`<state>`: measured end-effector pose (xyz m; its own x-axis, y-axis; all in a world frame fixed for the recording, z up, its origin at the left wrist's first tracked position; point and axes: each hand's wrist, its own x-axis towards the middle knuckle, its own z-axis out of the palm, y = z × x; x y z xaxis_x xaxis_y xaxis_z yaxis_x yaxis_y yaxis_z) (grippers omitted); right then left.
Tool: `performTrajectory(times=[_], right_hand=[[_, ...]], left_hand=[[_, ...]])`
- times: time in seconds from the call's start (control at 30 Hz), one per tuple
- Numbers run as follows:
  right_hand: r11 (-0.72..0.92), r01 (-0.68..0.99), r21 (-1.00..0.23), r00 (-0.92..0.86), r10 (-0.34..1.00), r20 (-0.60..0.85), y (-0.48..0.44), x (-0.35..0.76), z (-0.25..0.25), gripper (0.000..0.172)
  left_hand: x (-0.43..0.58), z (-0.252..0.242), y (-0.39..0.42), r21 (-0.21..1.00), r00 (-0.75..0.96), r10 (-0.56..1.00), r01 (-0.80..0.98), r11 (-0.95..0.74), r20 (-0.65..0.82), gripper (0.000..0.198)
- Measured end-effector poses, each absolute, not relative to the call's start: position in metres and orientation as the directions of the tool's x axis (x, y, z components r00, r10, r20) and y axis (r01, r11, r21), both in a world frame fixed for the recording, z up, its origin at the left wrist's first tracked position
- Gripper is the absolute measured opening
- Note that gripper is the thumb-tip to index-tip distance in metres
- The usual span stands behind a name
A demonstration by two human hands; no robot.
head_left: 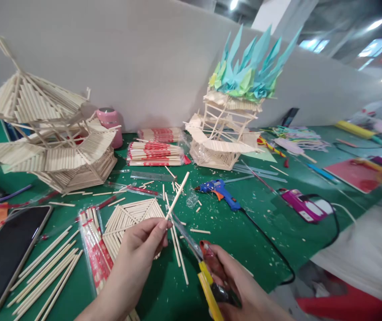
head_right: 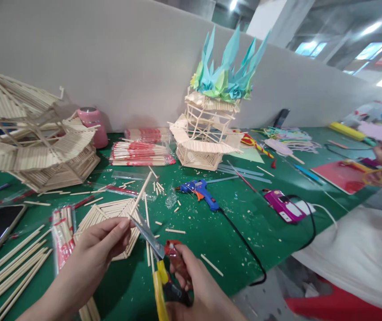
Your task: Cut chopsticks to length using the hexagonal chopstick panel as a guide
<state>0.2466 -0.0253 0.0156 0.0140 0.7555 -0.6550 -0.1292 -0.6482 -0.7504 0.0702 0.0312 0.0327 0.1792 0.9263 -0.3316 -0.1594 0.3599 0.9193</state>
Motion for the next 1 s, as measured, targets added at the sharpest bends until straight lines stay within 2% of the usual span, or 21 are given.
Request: performTrajectory(times=[0.07, 0.13, 0.23, 0.33, 0.4, 0.6, 0.8, 1.0], right_hand=[[-0.719, -0.245, -0.651, -0.003, 0.672, -0.741, -0.02, 0.24, 0.021, 0.039], [-0.728, -0.278, -0.626, -0.026, 0.658, -0.753, -0.018, 0.235, 0.028, 0.034], [-0.637, -0.094, -0.765, -0.01, 0.769, -0.639, -0.021, 0.233, 0.034, 0.03], [-0.465, 0.144, -0.874, -0.036, 0.88, -0.474, -0.025, 0.235, 0.036, 0.051], [-0.399, 0.223, -0.889, -0.051, 0.906, -0.42, -0.027, 0.235, 0.036, 0.055], [-0.335, 0.406, -0.85, -0.033, 0.924, -0.38, -0.027, 0.235, 0.038, 0.053], [-0.315, 0.327, -0.891, -0.078, 0.93, -0.358, -0.031, 0.236, 0.032, 0.053], [-0.283, 0.39, -0.876, -0.072, 0.939, -0.336, -0.032, 0.236, 0.028, 0.051]], left_hand=[[0.069, 0.032, 0.031, 0.951, 0.158, 0.945, -0.069, 0.301, -0.288, 0.027], [0.069, 0.034, 0.031, 0.969, 0.129, 0.961, 0.003, 0.246, -0.244, 0.025], [0.069, 0.037, 0.031, 0.982, 0.094, 0.978, 0.068, 0.179, -0.185, 0.023], [0.068, 0.04, 0.03, 0.986, 0.101, 0.987, 0.124, 0.114, -0.127, 0.025], [0.068, 0.04, 0.029, 0.985, 0.109, 0.989, 0.155, 0.082, -0.099, 0.025], [0.067, 0.039, 0.029, 0.978, 0.137, 0.988, 0.207, 0.036, -0.066, 0.024], [0.067, 0.039, 0.028, 0.963, 0.171, 0.985, 0.265, -0.046, 0.0, 0.025], [0.066, 0.037, 0.027, 0.969, 0.164, 0.986, 0.239, -0.067, 0.027, 0.023]])
